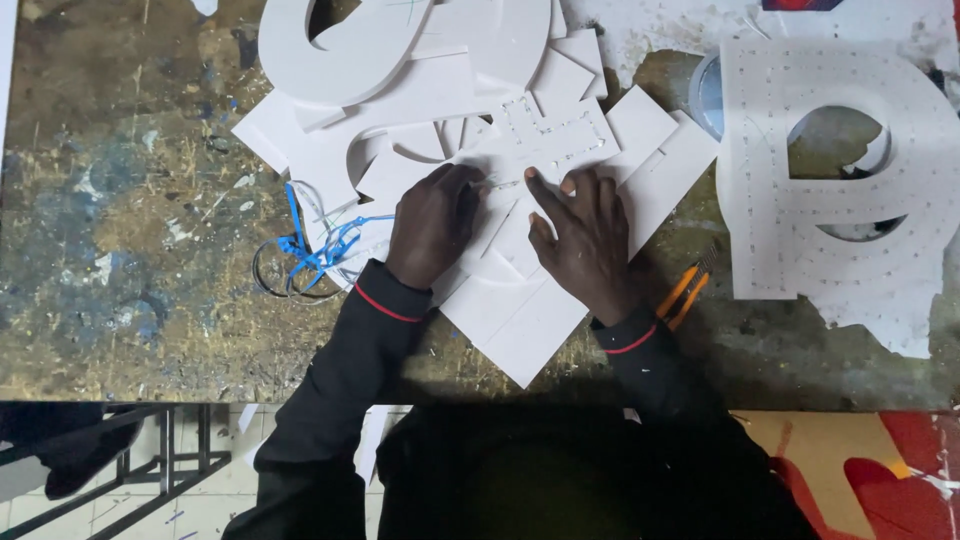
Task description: Applying LED light strips to the back of sign letters by unrolling the strip and pressing modules onto the surface.
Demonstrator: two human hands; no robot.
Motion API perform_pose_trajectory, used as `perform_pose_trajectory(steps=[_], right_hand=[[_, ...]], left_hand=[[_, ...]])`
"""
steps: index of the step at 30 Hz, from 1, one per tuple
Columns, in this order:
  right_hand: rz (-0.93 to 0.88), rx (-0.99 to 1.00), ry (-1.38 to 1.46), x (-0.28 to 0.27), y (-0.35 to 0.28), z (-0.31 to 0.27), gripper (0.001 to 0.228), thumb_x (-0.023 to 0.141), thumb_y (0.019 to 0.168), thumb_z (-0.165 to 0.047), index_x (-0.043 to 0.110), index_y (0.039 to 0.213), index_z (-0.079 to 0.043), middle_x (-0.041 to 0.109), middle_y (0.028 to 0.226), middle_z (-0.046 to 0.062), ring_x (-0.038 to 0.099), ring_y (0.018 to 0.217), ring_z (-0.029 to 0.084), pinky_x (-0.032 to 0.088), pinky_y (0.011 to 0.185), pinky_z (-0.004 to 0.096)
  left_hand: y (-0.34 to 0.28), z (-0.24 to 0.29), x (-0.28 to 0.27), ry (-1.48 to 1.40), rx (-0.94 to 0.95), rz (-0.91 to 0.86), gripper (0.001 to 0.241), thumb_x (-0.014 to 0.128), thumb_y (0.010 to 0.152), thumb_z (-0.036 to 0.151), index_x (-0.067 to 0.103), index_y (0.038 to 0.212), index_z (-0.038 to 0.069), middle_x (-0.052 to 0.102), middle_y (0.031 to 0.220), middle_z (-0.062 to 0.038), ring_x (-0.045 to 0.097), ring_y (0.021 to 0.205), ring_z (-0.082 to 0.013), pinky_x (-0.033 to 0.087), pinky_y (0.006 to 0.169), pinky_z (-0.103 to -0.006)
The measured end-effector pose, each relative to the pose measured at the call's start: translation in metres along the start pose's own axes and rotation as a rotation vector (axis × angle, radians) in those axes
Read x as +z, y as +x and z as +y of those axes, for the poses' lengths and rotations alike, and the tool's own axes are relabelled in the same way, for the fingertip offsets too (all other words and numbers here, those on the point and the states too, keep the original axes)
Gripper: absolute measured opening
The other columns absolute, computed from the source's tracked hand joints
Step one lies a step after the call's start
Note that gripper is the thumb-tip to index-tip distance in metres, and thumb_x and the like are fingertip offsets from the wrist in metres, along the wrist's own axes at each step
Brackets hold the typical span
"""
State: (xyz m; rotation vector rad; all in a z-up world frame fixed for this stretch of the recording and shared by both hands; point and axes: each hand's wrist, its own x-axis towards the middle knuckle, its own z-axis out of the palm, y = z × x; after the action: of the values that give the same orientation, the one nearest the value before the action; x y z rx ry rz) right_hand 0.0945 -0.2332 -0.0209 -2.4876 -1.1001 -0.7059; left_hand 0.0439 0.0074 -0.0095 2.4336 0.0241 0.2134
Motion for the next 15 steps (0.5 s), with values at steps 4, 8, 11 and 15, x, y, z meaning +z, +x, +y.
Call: perform_pose_trajectory(steps=[4, 8, 11, 15], right_hand=[[0.047, 0.001, 0.033, 0.010, -0.001, 0.002, 0.057, 0.080, 0.093, -0.023, 0.081, 0.150, -0.021, 0.059, 0.121, 0.012, 0.062, 0.110, 0.035, 0.056, 0.081, 0.045], [0.055, -0.008, 0.067, 0.022, -0.010, 0.008, 0.053, 0.076, 0.096, -0.021, 0.081, 0.150, -0.019, 0.059, 0.122, 0.010, 0.060, 0.113, 0.034, 0.054, 0.087, 0.045], [0.059, 0.056, 0.097, 0.016, -0.014, 0.013, 0.056, 0.076, 0.098, -0.016, 0.079, 0.154, -0.017, 0.060, 0.124, 0.013, 0.059, 0.114, 0.040, 0.053, 0.090, 0.049], [0.007, 0.109, 0.059, -0.005, -0.023, 0.037, 0.054, 0.076, 0.100, -0.014, 0.080, 0.154, -0.015, 0.061, 0.127, 0.014, 0.059, 0.120, 0.041, 0.054, 0.092, 0.051]], left_hand=[[0.003, -0.009, -0.012, -0.053, 0.035, 0.032, 0.016, 0.068, 0.113, 0.012, 0.080, 0.122, 0.005, 0.076, 0.093, -0.017, 0.081, 0.088, -0.0450, 0.066, 0.075, -0.0550], [-0.006, -0.032, -0.025, -0.071, 0.038, 0.071, 0.015, 0.073, 0.106, 0.006, 0.083, 0.117, 0.008, 0.074, 0.091, -0.018, 0.078, 0.084, -0.0485, 0.064, 0.073, -0.0565], [-0.019, -0.052, -0.063, -0.115, 0.109, 0.090, 0.008, 0.074, 0.112, 0.012, 0.082, 0.114, 0.011, 0.072, 0.092, -0.018, 0.074, 0.084, -0.0511, 0.060, 0.074, -0.0577], [-0.039, -0.071, -0.108, -0.106, 0.095, 0.193, 0.006, 0.078, 0.116, 0.009, 0.083, 0.120, 0.008, 0.070, 0.094, -0.019, 0.070, 0.081, -0.0449, 0.058, 0.079, -0.0515]])
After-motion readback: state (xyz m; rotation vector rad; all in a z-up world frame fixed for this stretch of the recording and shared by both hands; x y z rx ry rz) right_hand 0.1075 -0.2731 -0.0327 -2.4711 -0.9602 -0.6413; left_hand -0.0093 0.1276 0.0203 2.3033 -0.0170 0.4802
